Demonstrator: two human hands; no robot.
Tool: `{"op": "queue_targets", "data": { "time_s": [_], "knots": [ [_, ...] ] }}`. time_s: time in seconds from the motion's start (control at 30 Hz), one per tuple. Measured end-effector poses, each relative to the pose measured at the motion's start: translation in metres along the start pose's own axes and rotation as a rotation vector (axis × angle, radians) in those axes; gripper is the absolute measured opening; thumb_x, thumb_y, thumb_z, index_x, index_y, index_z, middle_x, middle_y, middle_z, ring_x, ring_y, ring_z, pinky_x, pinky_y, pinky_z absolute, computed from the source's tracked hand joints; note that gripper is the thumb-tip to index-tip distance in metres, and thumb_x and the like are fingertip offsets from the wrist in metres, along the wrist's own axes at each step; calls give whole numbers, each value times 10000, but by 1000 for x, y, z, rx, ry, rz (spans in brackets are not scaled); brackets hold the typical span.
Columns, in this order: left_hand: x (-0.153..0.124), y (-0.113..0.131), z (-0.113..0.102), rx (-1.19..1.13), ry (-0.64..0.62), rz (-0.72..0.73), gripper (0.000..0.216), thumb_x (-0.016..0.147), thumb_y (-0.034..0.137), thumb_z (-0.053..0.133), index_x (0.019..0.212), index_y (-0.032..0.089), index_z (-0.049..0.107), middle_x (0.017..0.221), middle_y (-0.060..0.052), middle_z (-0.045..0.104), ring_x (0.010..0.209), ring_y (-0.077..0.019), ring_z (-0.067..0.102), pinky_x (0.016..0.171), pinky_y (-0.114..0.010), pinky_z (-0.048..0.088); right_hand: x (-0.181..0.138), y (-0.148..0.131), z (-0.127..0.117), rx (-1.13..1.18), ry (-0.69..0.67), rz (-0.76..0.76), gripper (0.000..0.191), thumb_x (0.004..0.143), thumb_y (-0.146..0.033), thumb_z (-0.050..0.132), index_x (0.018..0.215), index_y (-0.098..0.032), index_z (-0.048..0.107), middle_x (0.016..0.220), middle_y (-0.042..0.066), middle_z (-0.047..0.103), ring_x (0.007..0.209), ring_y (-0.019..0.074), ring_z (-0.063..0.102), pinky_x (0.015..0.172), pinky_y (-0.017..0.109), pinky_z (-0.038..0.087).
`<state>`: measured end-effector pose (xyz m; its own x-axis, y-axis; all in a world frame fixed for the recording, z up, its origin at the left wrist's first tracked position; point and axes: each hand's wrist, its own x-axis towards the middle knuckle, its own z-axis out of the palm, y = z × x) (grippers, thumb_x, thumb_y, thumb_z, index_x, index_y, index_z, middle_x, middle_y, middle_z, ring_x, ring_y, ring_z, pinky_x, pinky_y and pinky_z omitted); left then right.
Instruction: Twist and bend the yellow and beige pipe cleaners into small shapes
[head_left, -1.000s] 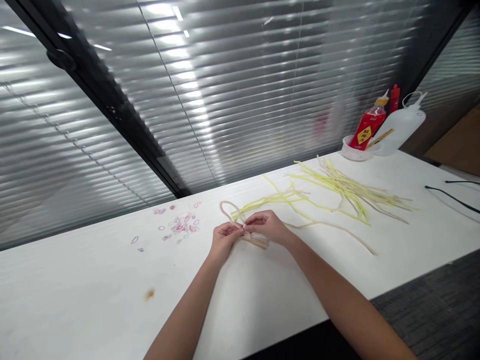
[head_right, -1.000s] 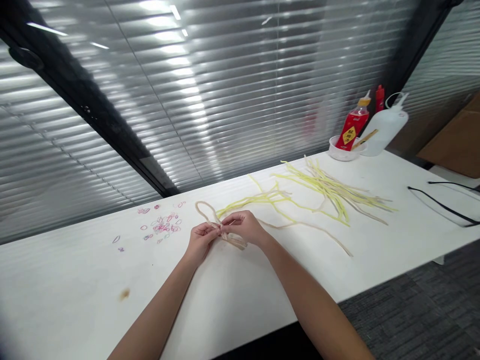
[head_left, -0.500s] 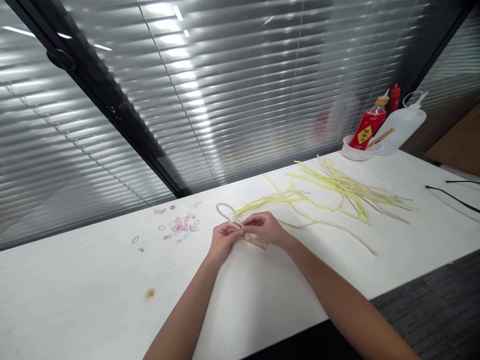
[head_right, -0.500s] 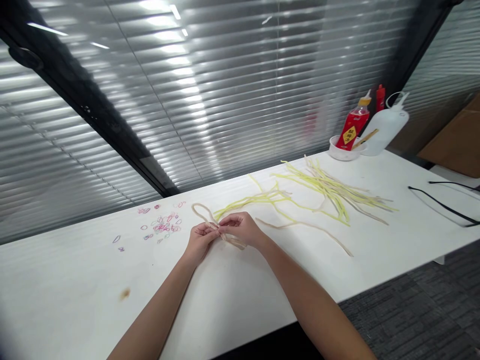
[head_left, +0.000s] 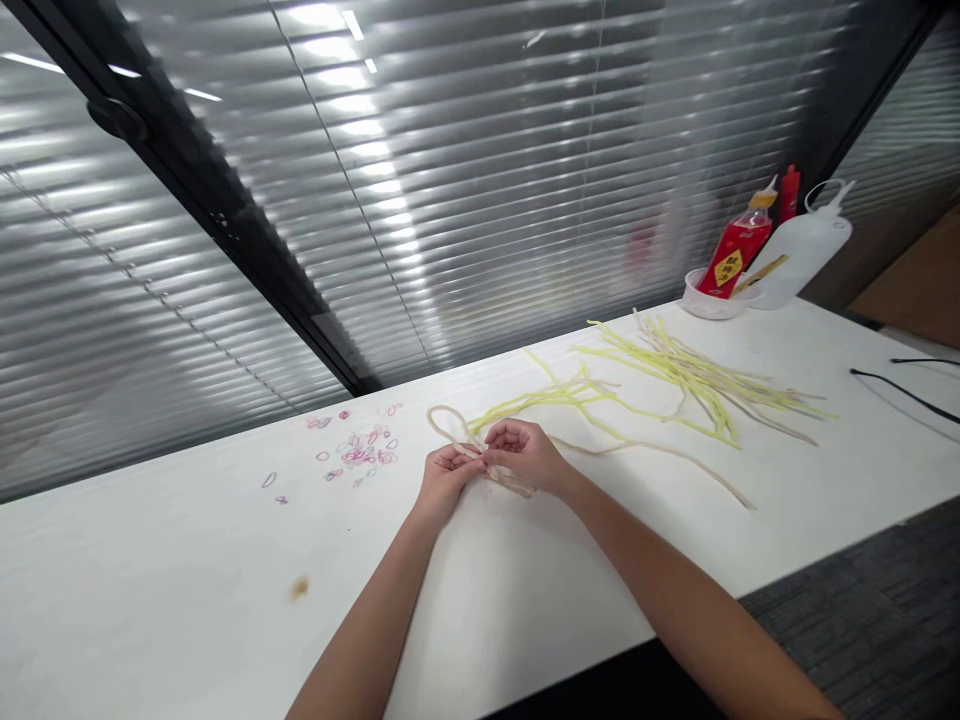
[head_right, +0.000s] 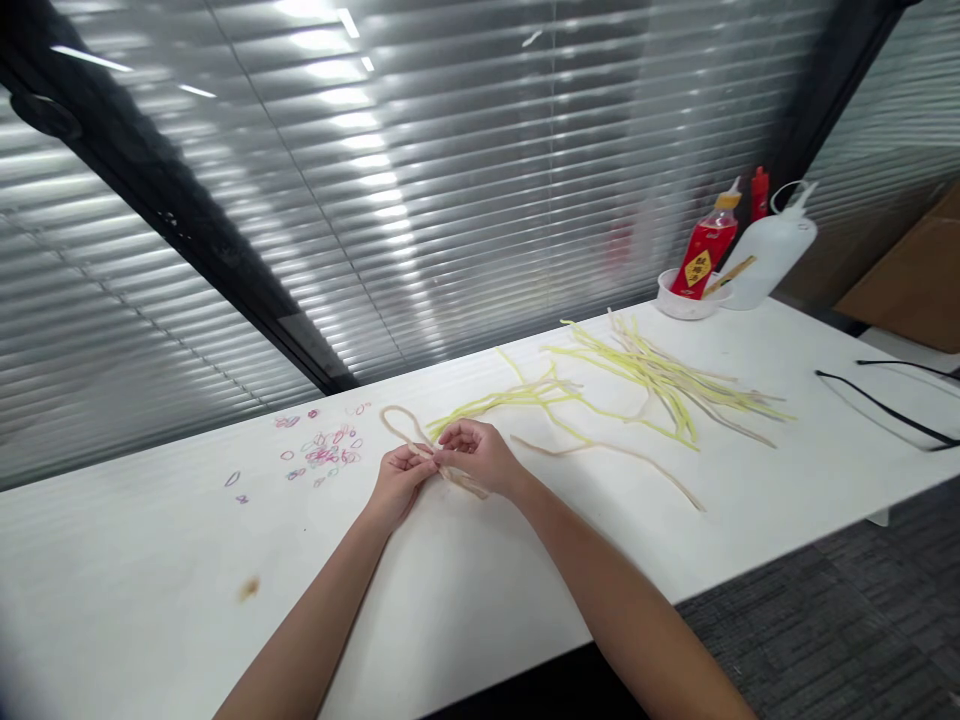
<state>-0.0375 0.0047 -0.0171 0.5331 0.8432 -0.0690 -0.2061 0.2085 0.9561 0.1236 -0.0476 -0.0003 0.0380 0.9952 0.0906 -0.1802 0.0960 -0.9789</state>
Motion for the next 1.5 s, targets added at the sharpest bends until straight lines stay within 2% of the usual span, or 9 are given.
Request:
{"op": "queue_targets", "data": {
  "time_s": [0.17, 0.37, 0.5, 0.63, 0.97, 1.13, 1.33, 1.5],
  "knots": [
    [0, 0, 1, -26, 17, -16, 220, 588, 183, 791, 776, 141, 686, 682, -18, 708, 637, -134, 638, 687, -258, 479, -1, -2, 0, -87, -4, -6, 177, 692, -326, 709, 726, -165, 643, 678, -8, 610, 618, 112, 531, 578, 225, 400],
    [1, 1, 2, -29, 38, -7, 233, 561, 180, 803, 758, 139, 684, 748, -30, 716, 676, -151, 647, 721, -286, 487, -3, -5, 0, -183, -32, 18, 215, 745, -375, 652, 780, -167, 696, 717, 10, 638, 613, 118, 524, 555, 225, 383],
    [0, 3, 3, -9, 54, -10, 226, 572, 207, 799, 762, 144, 694, 708, -28, 703, 669, -156, 642, 727, -298, 486, -3, -6, -1, -215, -44, -15, 267, 792, -409, 599, 795, -169, 713, 768, 28, 660, 672, 135, 560, 588, 229, 405],
    [-1, 4, 6, -5, 85, 3, 195, 553, 213, 805, 680, 142, 675, 740, -30, 696, 664, -151, 631, 699, -287, 485, -3, -7, -1, -223, -56, -34, 274, 797, -412, 593, 782, -171, 724, 800, 38, 677, 750, 159, 592, 649, 242, 434],
    [-1, 4, 5, -3, 84, 15, 173, 566, 208, 799, 659, 147, 667, 618, -17, 668, 606, -142, 613, 658, -273, 476, -4, -8, -2, -218, -61, -14, 228, 777, -375, 618, 799, -168, 712, 793, 43, 697, 751, 170, 623, 677, 263, 471],
    [-1, 5, 2, 111, 46, -36, 173, 516, 212, 820, 590, 139, 681, 611, -41, 673, 622, -163, 616, 660, -288, 475, -3, -11, -5, -259, 5, -31, 217, 755, -368, 639, 838, -172, 683, 798, 33, 681, 699, 147, 601, 653, 260, 470],
    [-8, 17, 8, 265, -57, -155, 173, 457, 143, 817, 549, 138, 671, 572, -16, 638, 560, -146, 573, 575, -267, 434, -7, -15, -2, -351, 87, -124, 242, 729, -343, 675, 922, -198, 691, 787, 23, 643, 645, 126, 533, 626, 253, 456],
    [-13, 23, 12, 356, -227, -198, 118, 503, 97, 742, 476, 141, 637, 475, 23, 561, 459, -109, 474, 482, -244, 332, -9, -14, 3, -357, 68, -215, 363, 686, -337, 719, 1022, -204, 674, 913, 39, 630, 623, 107, 512, 636, 263, 465]
  ]
}}
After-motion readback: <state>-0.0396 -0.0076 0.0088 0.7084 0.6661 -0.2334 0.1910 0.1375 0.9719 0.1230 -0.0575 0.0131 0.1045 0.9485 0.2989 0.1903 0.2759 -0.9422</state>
